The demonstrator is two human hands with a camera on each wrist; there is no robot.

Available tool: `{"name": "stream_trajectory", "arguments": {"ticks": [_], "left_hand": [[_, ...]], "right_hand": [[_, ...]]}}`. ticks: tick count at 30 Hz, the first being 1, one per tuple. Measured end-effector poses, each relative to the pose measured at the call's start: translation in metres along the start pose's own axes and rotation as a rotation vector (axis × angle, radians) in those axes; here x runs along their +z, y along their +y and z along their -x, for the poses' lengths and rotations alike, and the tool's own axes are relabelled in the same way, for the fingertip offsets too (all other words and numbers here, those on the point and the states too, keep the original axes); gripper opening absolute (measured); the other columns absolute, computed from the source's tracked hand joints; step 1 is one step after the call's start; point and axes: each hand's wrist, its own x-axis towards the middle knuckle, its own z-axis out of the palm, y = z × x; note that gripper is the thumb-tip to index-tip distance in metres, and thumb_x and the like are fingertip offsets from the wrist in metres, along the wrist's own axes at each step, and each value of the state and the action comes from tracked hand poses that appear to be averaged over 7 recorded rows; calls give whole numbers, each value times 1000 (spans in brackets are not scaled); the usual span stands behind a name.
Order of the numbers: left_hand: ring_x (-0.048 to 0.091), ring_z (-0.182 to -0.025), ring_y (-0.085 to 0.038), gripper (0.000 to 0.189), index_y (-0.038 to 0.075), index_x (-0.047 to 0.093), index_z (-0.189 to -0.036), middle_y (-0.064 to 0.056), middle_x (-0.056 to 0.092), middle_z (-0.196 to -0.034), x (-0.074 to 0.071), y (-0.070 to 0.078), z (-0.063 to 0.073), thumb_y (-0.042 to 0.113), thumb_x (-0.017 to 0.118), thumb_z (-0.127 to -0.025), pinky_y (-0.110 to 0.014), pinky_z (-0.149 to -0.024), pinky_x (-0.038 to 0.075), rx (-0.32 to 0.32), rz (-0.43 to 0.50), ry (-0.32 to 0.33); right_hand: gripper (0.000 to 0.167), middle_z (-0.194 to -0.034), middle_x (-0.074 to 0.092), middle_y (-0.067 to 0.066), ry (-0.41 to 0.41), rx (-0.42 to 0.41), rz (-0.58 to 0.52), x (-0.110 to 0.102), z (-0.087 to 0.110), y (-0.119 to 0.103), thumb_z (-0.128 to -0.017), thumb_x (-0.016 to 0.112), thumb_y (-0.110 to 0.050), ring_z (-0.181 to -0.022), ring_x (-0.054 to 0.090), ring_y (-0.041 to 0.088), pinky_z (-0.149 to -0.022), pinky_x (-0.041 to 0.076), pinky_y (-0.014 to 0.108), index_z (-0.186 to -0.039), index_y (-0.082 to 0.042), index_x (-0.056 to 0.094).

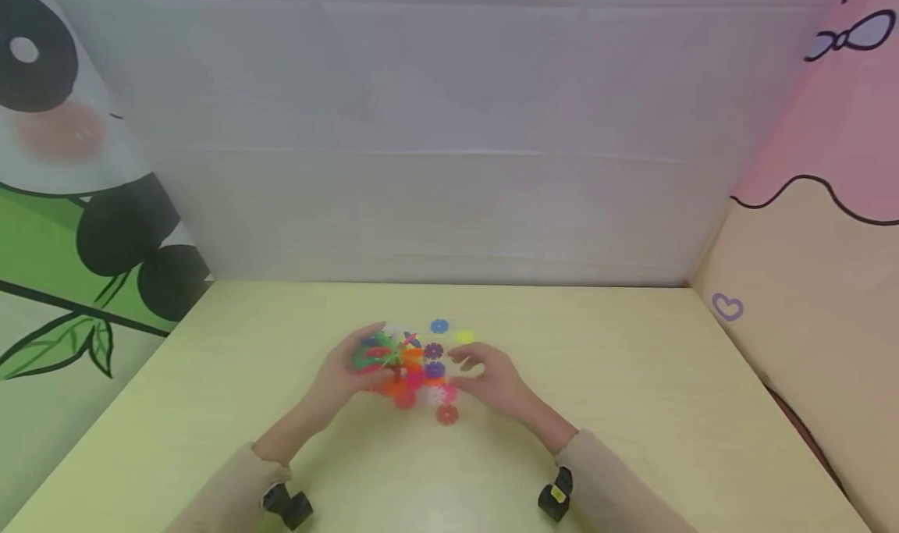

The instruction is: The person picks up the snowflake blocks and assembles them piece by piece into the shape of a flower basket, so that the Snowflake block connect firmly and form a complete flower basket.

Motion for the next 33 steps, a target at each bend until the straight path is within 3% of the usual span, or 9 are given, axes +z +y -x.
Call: {"name": "stream_trajectory", "arguments": {"ticks": [7, 15, 25, 33], "left_hand": [[57, -124, -30, 69, 19, 45, -148, -15, 53, -143, -19, -6, 1, 10, 75, -86, -36, -98, 56, -48, -47, 20], [57, -122, -29, 68, 19, 46, -146, -15, 57, -137, -22, -8, 5, 10, 75, -85, -37, -97, 56, -65, -45, 20], [58, -121, -29, 68, 18, 49, -145, -15, 57, -138, -16, -8, 9, 8, 77, -84, -38, -96, 56, -68, -42, 23], [53, -127, -31, 65, 18, 46, -147, -15, 51, -145, -8, -3, 7, 15, 72, -88, -40, -97, 56, -61, -6, -19]], "right_hand": [[41, -97, 65, 6, -256, 97, 123, 17, -5, 18, -79, 82, -12, -78, 53, 8, -65, 48, 18, -115, 0, 66], [34, -92, 64, 5, -186, 133, 179, 32, -18, 11, -82, 79, -12, -81, 54, 13, -66, 47, 20, -112, -2, 68], [28, -95, 65, 5, -258, 136, 250, 41, -30, 12, -83, 77, -10, -87, 54, 14, -75, 50, 27, -109, -1, 70], [8, -75, 60, 1, -245, 186, 237, 34, -33, 9, -86, 73, -6, -71, 51, 13, -64, 44, 21, -81, -4, 68]]}}
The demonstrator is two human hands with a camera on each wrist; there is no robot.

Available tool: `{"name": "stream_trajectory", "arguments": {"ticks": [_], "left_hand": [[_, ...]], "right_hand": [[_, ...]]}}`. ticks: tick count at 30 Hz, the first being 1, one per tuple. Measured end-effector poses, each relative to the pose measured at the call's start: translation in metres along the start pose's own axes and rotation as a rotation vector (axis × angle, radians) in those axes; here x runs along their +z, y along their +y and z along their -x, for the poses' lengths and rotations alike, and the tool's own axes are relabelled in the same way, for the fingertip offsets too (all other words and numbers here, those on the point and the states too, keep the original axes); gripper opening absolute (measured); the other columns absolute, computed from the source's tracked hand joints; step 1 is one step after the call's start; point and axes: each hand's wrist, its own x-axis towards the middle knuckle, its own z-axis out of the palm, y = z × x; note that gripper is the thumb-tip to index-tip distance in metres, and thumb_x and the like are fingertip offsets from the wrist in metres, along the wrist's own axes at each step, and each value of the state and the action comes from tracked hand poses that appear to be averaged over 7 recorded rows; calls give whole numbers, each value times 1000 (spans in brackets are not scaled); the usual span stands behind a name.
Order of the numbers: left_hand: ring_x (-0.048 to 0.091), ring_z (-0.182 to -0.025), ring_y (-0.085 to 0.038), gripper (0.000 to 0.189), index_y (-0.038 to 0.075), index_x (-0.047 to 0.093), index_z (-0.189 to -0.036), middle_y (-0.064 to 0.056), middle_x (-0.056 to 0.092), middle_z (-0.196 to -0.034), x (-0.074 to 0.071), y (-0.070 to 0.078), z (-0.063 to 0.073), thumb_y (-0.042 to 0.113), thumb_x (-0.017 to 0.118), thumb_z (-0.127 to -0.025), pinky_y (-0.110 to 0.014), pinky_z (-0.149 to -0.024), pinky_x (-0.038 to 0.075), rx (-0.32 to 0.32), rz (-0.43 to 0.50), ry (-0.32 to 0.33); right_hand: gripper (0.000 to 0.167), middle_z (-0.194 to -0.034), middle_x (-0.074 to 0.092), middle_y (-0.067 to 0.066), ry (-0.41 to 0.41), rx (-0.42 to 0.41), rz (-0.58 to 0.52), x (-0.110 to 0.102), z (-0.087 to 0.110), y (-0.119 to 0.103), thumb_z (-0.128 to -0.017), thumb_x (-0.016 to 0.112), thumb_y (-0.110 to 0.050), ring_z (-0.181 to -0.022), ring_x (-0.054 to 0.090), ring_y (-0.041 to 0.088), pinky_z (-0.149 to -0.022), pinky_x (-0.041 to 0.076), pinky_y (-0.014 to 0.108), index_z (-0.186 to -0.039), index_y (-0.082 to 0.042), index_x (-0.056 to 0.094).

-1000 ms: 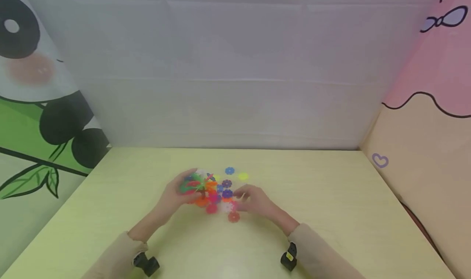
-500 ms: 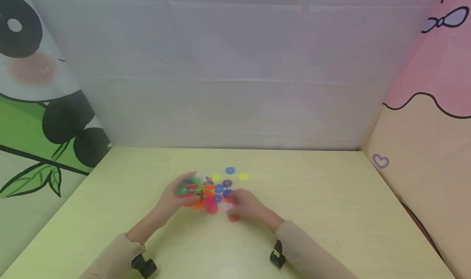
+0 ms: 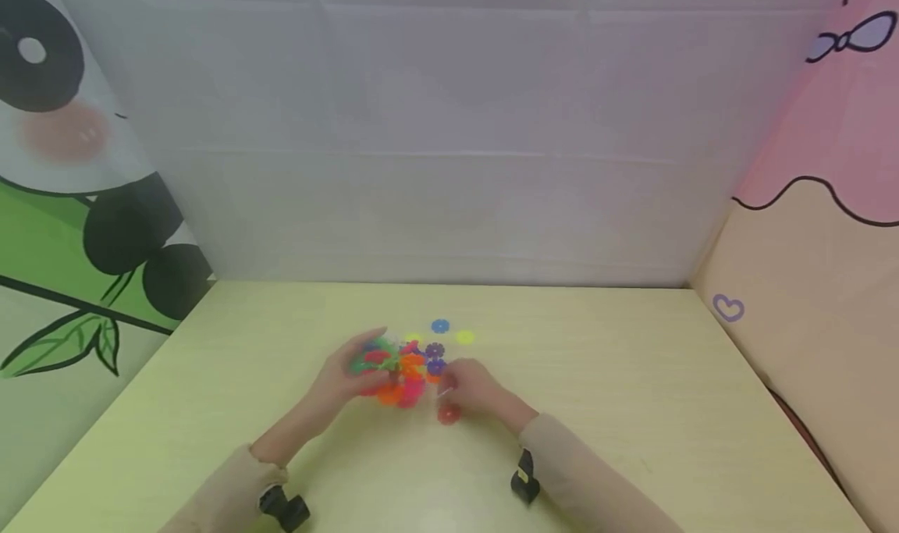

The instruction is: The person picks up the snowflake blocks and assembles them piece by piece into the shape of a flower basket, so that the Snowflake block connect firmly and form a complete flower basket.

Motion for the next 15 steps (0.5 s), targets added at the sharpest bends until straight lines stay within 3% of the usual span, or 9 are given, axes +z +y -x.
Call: {"name": "stream_trajectory", "arguments": {"ticks": [5, 9, 12, 15], "left_hand": [[54, -126, -29, 64, 17, 42, -149, -18, 43, -150, 3, 5, 0, 14, 68, -91, -41, -97, 56, -1, 75, -50], [63, -113, -18, 64, 14, 36, -152, -19, 48, -143, 2, 7, 1, 12, 62, -94, -38, -97, 56, 0, 171, -90], [68, -102, -12, 63, 10, 31, -154, -11, 57, -130, 3, 6, 0, 10, 56, -96, -32, -97, 55, 17, 246, -131], [68, -98, -9, 64, 7, 28, -154, 1, 60, -121, 5, 5, -2, 9, 54, -95, -28, -97, 55, 29, 299, -162]], "right_hand": [[10, -70, 59, 1, 58, -8, -27, -11, 6, 4, -91, 67, -9, -66, 50, 11, -59, 44, 19, -86, -1, 70], [16, -80, 68, 12, 137, -49, -117, -26, 17, -3, -93, 65, -9, -69, 62, 20, -60, 55, 21, -102, 4, 69], [25, -84, 67, 20, 212, -96, -240, -41, 27, -15, -93, 65, -6, -74, 68, 34, -62, 60, 25, -114, 6, 64], [31, -86, 65, 22, 267, -149, -330, -53, 34, -27, -93, 64, -3, -76, 68, 36, -64, 61, 27, -122, 6, 60]]}}
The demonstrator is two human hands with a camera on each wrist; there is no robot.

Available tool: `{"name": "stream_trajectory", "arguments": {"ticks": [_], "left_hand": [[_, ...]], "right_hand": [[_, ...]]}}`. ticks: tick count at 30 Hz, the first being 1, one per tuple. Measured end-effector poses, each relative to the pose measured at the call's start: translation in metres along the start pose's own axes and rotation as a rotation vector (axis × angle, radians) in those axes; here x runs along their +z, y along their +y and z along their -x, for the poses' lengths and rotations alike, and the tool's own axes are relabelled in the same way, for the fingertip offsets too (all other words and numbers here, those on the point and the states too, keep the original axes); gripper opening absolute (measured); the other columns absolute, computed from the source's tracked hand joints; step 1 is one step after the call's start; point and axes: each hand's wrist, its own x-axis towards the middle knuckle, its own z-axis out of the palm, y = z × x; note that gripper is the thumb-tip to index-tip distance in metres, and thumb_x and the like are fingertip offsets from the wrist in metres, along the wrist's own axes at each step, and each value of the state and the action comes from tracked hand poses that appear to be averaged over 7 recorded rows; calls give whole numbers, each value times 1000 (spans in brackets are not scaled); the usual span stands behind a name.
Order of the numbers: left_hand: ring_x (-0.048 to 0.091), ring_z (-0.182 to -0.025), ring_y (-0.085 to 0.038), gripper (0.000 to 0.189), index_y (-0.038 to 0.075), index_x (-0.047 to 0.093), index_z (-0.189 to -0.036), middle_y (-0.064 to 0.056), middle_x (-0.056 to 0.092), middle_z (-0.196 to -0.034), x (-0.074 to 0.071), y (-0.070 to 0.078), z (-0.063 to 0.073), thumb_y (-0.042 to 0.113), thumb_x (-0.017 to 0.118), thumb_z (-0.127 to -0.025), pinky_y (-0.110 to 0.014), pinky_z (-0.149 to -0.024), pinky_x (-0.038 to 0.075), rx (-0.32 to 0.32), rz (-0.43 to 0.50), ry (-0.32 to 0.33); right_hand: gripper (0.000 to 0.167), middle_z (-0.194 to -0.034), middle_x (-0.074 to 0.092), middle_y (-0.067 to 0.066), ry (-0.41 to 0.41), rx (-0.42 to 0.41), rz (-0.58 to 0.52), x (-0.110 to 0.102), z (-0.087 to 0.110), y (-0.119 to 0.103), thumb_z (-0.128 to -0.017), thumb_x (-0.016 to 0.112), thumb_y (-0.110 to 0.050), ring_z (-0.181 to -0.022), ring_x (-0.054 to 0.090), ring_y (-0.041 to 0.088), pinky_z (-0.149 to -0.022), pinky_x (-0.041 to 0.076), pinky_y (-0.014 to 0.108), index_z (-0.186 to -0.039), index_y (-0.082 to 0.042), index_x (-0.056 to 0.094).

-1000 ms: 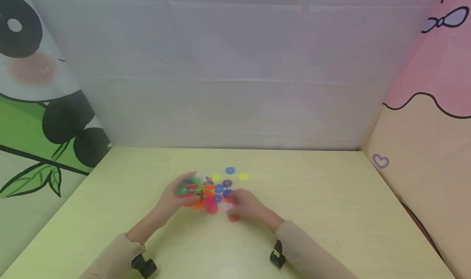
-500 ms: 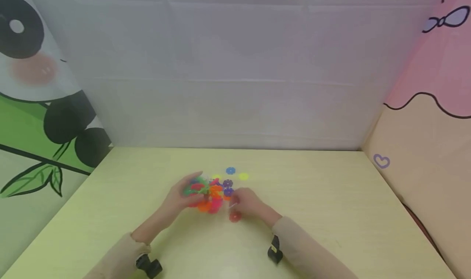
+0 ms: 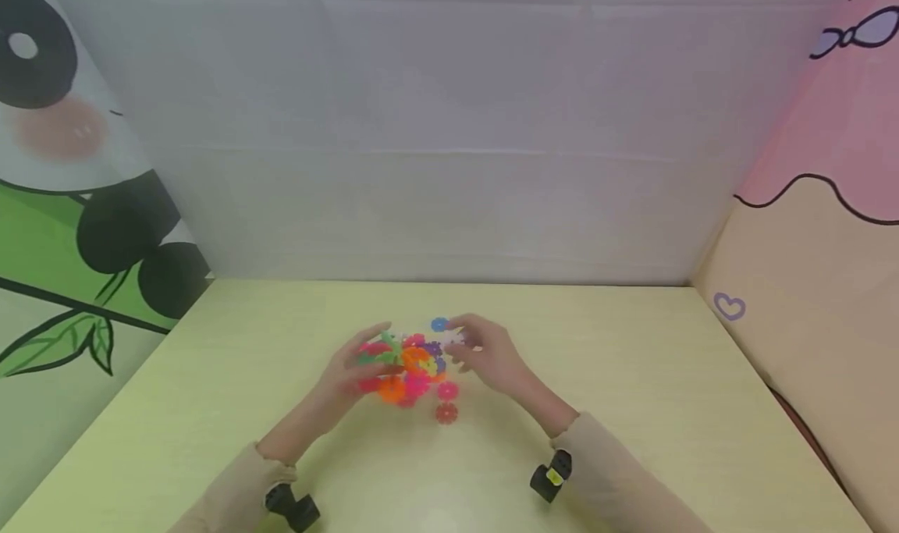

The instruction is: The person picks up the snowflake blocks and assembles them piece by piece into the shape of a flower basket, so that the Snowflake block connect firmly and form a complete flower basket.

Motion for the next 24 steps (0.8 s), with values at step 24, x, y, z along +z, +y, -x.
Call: {"name": "stream_trajectory", "arguments": {"ticks": [24], "left_hand": [[57, -121, -21, 68, 13, 43, -146, -18, 50, -143, 23, 3, 2, 3, 72, -85, -29, -93, 57, 1, -143, 54]], "right_hand": [[30, -99, 67, 23, 119, -52, 24, 5, 1, -26, -92, 63, 0, -77, 68, 33, -64, 60, 23, -122, 6, 65]]}}
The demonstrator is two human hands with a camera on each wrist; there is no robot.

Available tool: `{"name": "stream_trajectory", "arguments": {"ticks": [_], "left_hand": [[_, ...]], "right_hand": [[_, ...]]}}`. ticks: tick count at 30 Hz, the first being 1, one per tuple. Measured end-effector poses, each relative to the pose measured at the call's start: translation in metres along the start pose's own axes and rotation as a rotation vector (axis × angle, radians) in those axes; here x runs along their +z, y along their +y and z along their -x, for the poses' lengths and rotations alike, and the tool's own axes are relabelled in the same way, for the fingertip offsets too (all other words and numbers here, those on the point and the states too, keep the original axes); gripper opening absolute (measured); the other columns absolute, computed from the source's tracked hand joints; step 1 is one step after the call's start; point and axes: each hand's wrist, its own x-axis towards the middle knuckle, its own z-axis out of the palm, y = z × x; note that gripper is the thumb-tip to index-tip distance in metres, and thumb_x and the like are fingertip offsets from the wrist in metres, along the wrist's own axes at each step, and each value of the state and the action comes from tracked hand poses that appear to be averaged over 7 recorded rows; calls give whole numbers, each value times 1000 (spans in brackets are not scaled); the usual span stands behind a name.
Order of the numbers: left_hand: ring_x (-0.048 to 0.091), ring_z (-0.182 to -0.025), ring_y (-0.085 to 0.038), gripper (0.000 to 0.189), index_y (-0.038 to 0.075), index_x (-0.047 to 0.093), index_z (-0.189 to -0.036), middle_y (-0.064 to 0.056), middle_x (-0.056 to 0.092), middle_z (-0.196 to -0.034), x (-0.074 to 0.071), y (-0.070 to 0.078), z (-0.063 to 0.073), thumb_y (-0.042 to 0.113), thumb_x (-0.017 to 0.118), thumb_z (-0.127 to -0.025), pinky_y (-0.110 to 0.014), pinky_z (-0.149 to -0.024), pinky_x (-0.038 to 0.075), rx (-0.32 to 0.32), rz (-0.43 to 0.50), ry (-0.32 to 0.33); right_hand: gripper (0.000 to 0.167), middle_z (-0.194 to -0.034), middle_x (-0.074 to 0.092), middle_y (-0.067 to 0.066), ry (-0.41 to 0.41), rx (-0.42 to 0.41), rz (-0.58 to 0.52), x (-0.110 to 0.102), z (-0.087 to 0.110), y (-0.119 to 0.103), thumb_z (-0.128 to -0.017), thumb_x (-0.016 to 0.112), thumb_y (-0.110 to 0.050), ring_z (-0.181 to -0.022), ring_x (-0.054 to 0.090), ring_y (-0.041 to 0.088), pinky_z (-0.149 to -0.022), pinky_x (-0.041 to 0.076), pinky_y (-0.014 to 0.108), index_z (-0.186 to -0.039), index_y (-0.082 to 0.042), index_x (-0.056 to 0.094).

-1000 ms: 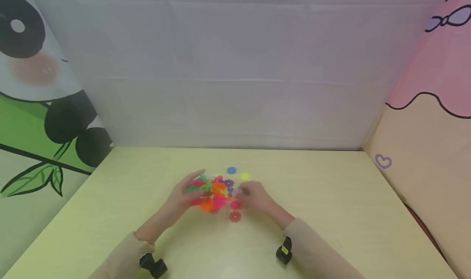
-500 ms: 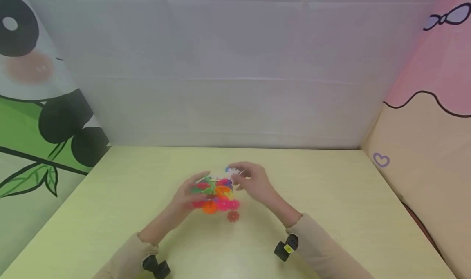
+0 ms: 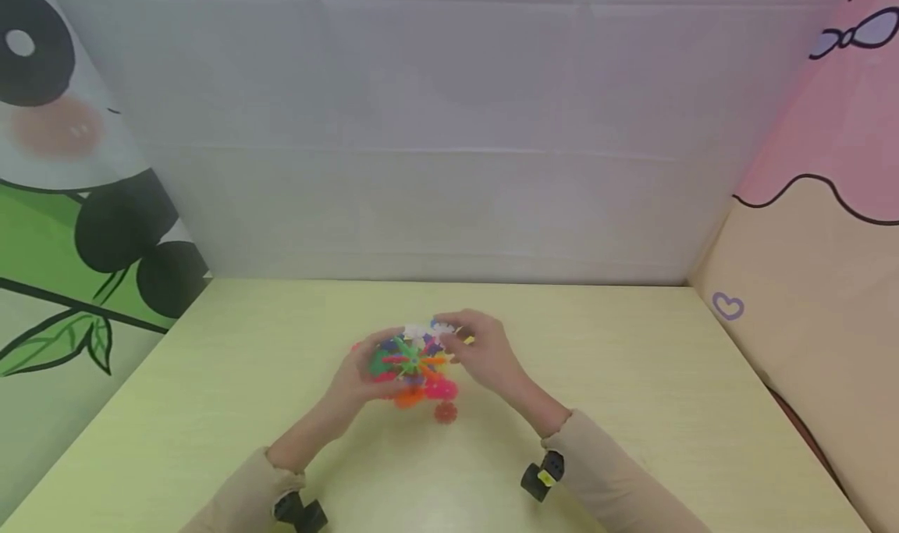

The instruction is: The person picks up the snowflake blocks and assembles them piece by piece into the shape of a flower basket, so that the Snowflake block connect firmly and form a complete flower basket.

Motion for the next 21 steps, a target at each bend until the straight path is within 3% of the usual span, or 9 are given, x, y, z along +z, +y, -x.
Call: {"name": "stream_trajectory", "arguments": {"ticks": [6, 13, 17, 21], "left_hand": [[56, -122, -23, 70, 13, 41, -148, -19, 49, -143, -2, 0, 1, 5, 73, -86, -30, -95, 57, 15, -10, -26], [56, -118, -20, 64, 10, 42, -147, -21, 48, -140, 3, 4, 3, 5, 69, -88, -23, -90, 56, 25, 11, -18], [60, -109, -16, 58, 7, 46, -143, -22, 53, -134, 10, 4, 3, 5, 68, -89, -19, -87, 56, 41, 43, 29], [59, -109, -18, 55, 6, 51, -139, -20, 55, -132, 15, 0, 3, 6, 70, -87, -22, -86, 57, 62, 23, 81]], "right_hand": [[25, -90, 68, 17, -9, -28, 66, -1, -2, -1, -91, 66, -2, -70, 65, 17, -60, 57, 21, -116, 3, 65], [21, -89, 72, 18, 0, -17, 70, 0, -1, -2, -91, 67, -3, -70, 69, 25, -61, 58, 21, -111, 3, 68], [22, -93, 73, 20, 12, -34, 54, 3, 0, 0, -91, 66, -3, -71, 69, 30, -62, 59, 21, -112, 5, 69], [22, -96, 74, 21, 29, -50, 50, 5, 2, 2, -91, 66, 0, -71, 69, 30, -62, 59, 20, -112, 6, 69]]}}
